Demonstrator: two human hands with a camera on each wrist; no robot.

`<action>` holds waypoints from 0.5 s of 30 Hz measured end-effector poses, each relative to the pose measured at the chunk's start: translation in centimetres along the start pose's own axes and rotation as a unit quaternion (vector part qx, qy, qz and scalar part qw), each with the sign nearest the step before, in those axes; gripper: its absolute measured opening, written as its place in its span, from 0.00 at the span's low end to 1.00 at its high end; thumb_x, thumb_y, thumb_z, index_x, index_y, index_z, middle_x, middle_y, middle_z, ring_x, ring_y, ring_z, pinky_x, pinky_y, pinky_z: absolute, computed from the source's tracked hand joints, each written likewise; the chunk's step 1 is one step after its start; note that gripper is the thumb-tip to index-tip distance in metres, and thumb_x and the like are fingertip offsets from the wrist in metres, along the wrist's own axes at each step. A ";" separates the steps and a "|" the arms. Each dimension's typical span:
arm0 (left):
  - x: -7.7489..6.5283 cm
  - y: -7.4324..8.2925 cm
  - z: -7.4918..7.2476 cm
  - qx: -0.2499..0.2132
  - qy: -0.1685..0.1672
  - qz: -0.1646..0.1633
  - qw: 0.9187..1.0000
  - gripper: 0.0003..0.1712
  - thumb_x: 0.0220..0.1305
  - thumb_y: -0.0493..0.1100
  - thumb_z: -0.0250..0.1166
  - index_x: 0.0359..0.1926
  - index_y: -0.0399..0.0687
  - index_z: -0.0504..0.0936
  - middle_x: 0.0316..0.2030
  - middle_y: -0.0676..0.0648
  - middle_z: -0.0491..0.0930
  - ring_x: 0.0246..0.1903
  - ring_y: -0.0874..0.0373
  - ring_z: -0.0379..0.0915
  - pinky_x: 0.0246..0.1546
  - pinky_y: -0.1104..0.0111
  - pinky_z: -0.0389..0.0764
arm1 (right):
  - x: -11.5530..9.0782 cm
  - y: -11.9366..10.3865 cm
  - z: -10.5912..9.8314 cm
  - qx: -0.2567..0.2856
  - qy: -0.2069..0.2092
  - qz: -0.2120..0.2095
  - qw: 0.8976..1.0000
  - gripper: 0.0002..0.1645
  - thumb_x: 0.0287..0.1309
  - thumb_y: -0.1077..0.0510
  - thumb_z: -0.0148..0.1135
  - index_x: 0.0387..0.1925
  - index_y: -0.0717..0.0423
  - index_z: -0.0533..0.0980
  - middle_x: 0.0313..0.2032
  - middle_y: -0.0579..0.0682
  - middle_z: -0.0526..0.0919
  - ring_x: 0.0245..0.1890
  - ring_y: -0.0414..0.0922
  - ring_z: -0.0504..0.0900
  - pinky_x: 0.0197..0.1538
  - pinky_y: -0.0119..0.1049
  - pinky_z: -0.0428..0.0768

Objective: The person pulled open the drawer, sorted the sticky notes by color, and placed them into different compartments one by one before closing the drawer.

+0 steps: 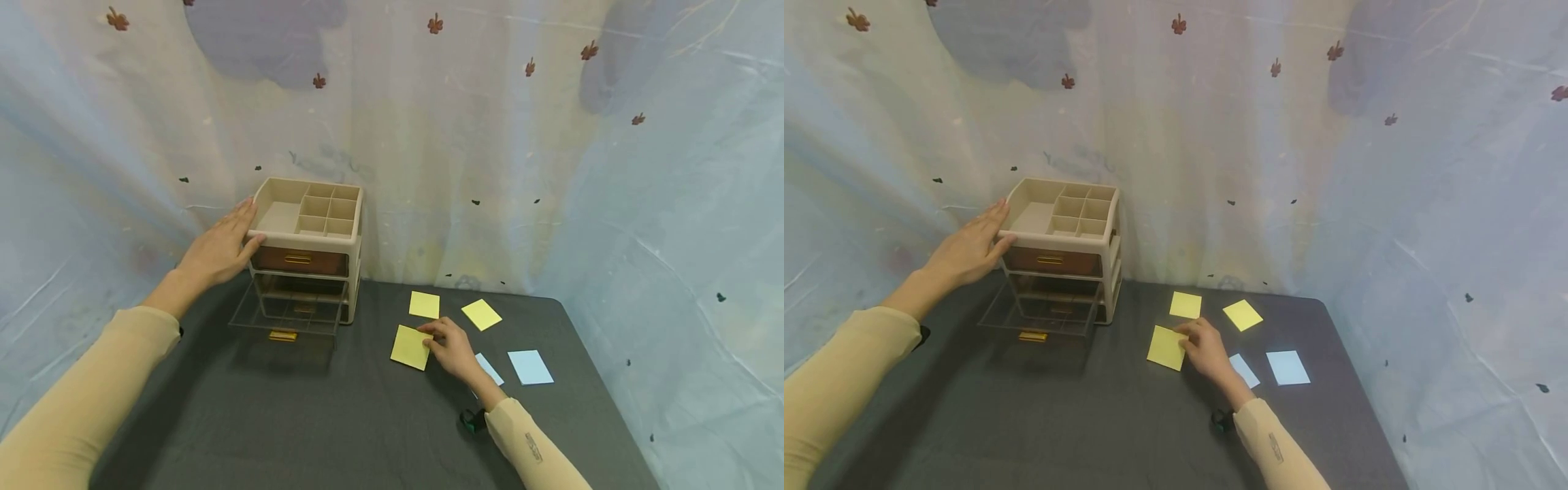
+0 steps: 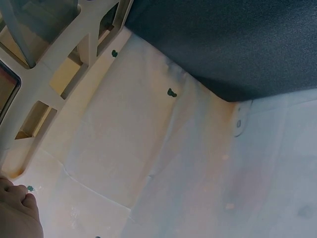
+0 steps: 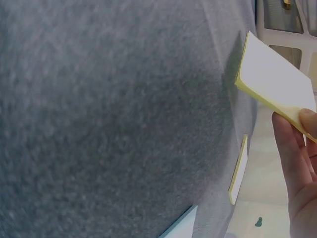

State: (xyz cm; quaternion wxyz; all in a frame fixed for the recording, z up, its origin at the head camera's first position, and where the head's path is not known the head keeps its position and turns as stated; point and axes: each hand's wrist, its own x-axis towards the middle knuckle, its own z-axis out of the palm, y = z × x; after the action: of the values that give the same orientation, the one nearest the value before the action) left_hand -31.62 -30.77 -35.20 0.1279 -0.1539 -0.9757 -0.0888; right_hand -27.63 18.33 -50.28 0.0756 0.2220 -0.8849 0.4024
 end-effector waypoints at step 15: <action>-0.2 0.2 -0.1 -0.006 0.004 -0.002 1.000 0.45 0.84 0.63 0.37 0.83 0.38 0.36 0.83 0.39 0.34 0.82 0.39 0.35 0.80 0.43 0.45 | 0.0 -1.9 -0.5 0.046 0.061 -0.014 0.997 0.16 0.61 0.70 0.72 0.50 0.56 0.87 0.44 0.52 0.82 0.44 0.51 0.87 0.49 0.45 0.89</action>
State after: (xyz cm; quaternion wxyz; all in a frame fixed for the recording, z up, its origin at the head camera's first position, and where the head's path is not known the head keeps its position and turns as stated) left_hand -31.39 -30.64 -35.12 0.1309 -0.1522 -0.9750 -0.0955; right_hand -26.82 17.59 -48.67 0.1249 0.2131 -0.8559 0.4543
